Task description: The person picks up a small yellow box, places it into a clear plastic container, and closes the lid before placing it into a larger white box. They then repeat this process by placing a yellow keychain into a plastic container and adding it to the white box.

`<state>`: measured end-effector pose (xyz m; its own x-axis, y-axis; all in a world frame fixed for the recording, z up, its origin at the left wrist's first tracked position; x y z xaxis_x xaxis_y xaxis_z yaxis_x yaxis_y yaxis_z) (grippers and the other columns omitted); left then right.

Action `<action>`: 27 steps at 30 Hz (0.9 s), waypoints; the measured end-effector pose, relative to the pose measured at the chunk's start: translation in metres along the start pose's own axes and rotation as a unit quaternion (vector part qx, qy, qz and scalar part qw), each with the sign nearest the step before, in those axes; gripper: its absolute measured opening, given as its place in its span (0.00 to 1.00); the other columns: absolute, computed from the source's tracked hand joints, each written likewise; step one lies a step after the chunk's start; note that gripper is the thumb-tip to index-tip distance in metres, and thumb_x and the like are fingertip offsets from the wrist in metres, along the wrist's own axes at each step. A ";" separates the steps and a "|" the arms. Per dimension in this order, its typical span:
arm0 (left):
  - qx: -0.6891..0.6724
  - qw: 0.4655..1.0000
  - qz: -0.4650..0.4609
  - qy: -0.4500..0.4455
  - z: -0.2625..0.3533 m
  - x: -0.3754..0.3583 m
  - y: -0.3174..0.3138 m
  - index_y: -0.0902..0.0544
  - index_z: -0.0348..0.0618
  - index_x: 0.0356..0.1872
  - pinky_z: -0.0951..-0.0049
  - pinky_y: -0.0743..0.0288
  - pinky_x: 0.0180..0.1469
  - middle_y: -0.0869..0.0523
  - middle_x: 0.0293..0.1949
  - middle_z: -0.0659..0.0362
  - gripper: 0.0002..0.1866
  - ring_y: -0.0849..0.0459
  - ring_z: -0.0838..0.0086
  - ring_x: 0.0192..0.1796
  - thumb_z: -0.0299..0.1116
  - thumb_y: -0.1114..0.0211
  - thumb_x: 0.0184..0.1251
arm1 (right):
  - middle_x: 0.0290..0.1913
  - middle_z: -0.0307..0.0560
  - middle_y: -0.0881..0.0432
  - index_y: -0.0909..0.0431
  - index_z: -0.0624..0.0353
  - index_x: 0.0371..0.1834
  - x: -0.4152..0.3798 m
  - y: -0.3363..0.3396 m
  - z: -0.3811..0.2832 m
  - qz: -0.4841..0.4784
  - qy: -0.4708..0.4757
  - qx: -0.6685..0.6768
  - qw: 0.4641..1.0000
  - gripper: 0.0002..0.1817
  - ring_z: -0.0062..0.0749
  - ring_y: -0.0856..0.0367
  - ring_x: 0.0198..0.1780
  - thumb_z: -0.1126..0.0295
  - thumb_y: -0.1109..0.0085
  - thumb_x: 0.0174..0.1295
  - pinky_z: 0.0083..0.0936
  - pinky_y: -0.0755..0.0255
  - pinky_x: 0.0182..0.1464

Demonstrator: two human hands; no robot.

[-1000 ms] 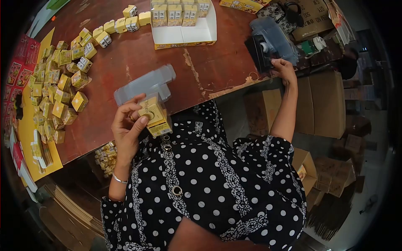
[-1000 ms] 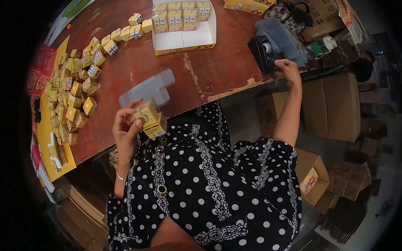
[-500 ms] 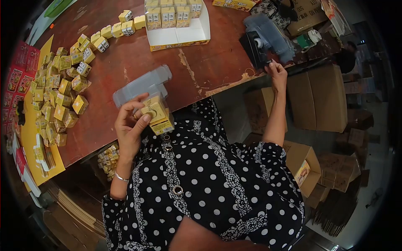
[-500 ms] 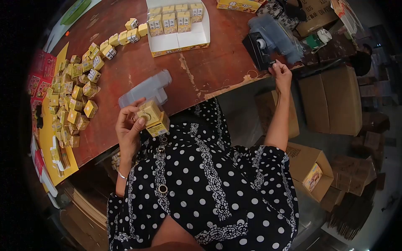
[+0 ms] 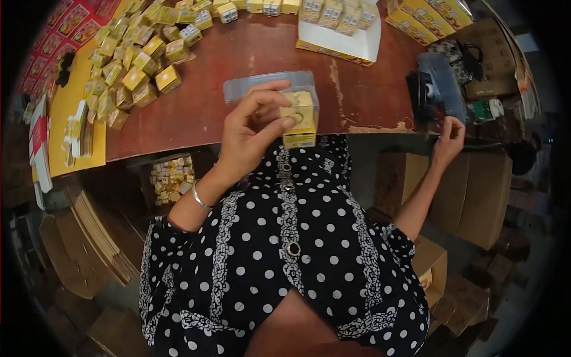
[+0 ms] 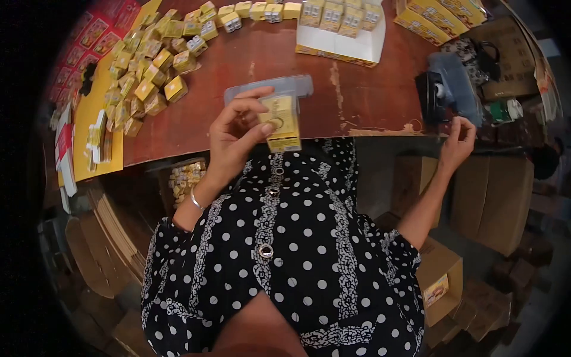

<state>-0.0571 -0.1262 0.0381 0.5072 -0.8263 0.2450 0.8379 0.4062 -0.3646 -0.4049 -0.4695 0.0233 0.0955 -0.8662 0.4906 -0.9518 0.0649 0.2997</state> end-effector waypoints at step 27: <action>0.379 0.879 0.014 -0.288 0.006 0.001 -0.018 0.12 0.45 0.46 0.66 0.14 0.50 0.21 0.64 0.46 0.16 0.13 0.55 0.56 0.20 0.24 0.56 | 0.48 0.49 0.17 0.35 0.65 0.73 -0.151 -0.164 -0.208 -0.322 -0.077 0.193 0.924 0.32 0.23 0.16 0.42 0.79 0.34 0.67 0.19 0.18 0.43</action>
<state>-0.0700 -0.1323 0.0499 0.3647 -0.5653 0.7398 0.6067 0.7470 0.2717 -0.2020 -0.2457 0.0704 0.6640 -0.7255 0.1812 -0.7478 -0.6441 0.1611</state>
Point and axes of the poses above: each hand's wrist, its own x-axis towards the middle knuckle, its own y-axis out of the back of the hand, z = x × y, the point moved 3 cm from there along x, towards the middle knuckle
